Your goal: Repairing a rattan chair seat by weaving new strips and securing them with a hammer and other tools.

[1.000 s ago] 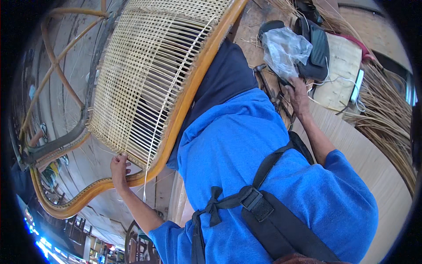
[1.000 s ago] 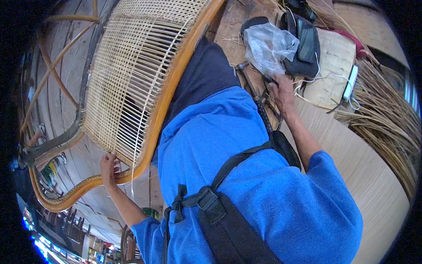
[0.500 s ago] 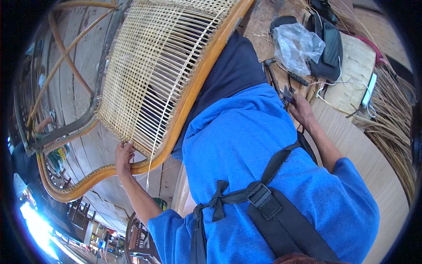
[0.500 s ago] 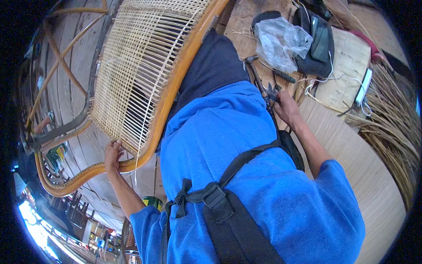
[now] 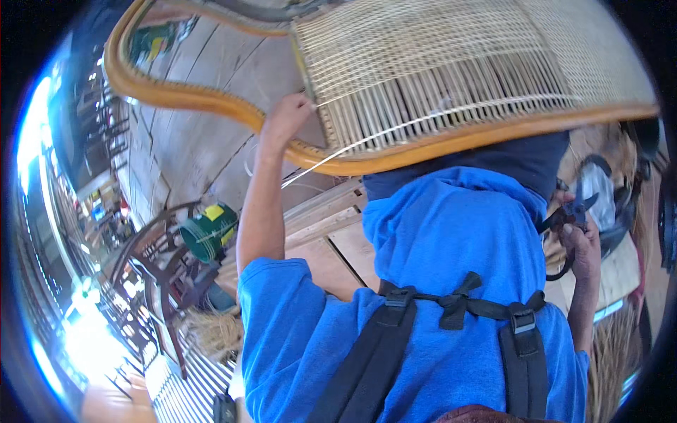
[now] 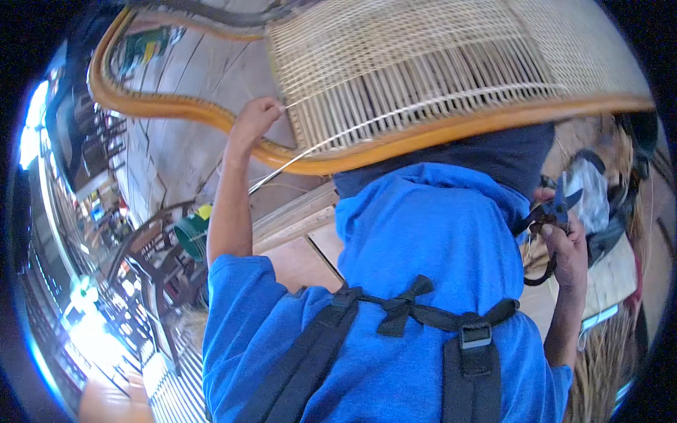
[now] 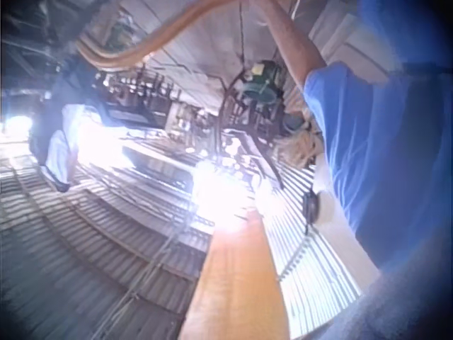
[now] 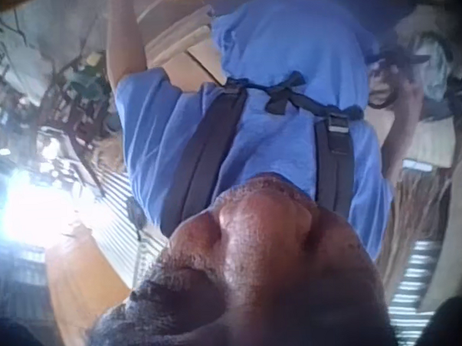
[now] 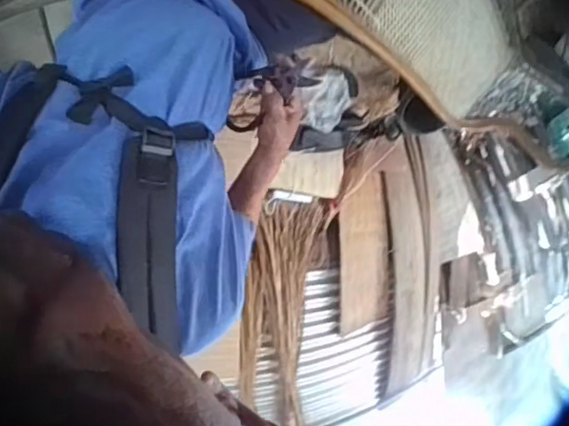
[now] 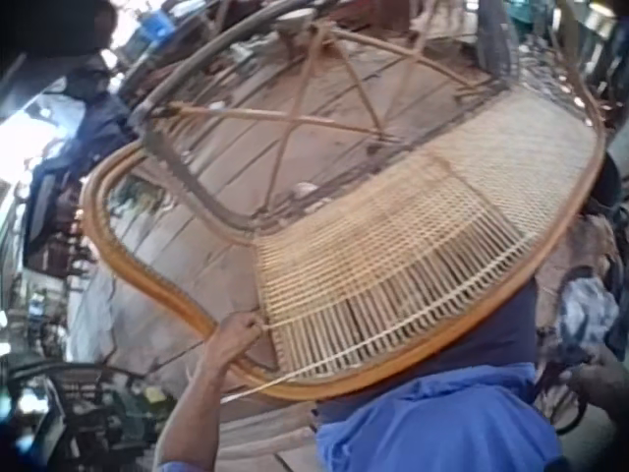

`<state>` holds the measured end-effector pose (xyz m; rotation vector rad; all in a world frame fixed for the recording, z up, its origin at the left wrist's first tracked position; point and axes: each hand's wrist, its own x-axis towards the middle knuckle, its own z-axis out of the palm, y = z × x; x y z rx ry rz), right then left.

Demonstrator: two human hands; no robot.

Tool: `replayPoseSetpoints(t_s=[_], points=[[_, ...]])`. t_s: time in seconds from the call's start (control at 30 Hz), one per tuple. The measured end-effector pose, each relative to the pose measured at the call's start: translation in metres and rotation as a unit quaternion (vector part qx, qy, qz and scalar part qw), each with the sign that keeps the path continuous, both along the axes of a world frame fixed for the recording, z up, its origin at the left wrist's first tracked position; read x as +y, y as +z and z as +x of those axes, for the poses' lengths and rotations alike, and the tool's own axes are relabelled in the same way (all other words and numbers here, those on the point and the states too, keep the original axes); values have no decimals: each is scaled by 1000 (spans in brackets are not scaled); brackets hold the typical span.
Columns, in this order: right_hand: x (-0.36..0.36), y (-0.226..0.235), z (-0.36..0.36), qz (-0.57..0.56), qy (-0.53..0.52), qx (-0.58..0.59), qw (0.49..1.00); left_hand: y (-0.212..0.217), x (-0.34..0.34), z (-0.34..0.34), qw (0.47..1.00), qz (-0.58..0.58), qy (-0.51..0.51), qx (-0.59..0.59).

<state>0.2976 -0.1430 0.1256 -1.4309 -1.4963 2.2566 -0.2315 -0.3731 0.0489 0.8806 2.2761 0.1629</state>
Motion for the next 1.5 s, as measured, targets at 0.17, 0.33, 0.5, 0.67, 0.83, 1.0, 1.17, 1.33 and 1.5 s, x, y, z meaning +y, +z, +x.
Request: replayPoseSetpoints(t_s=[0.17,0.33,0.5,0.67,0.83,1.0,1.17,1.33,1.5], points=[[22,-7,-83,1,145,-56,988,6,13,25,991,8,-39,129],[23,-22,-251,-138,299,-20,944,22,19,31,993,-51,-4,109],[-48,-69,-357,-140,475,-69,866,28,20,35,995,-11,2,101],[-68,-76,-398,-114,515,-54,848,32,21,33,995,-32,4,94],[-77,-86,-408,0,587,75,806,26,17,29,994,-13,8,105],[-80,-90,-406,57,560,144,814,29,22,30,995,-30,22,88],[-85,-126,-387,173,546,192,797,27,24,32,996,-12,-12,88],[-10,-28,-314,171,575,-9,800,32,16,44,994,52,69,62],[41,-3,-135,158,309,-236,908,13,9,68,974,94,115,173]])
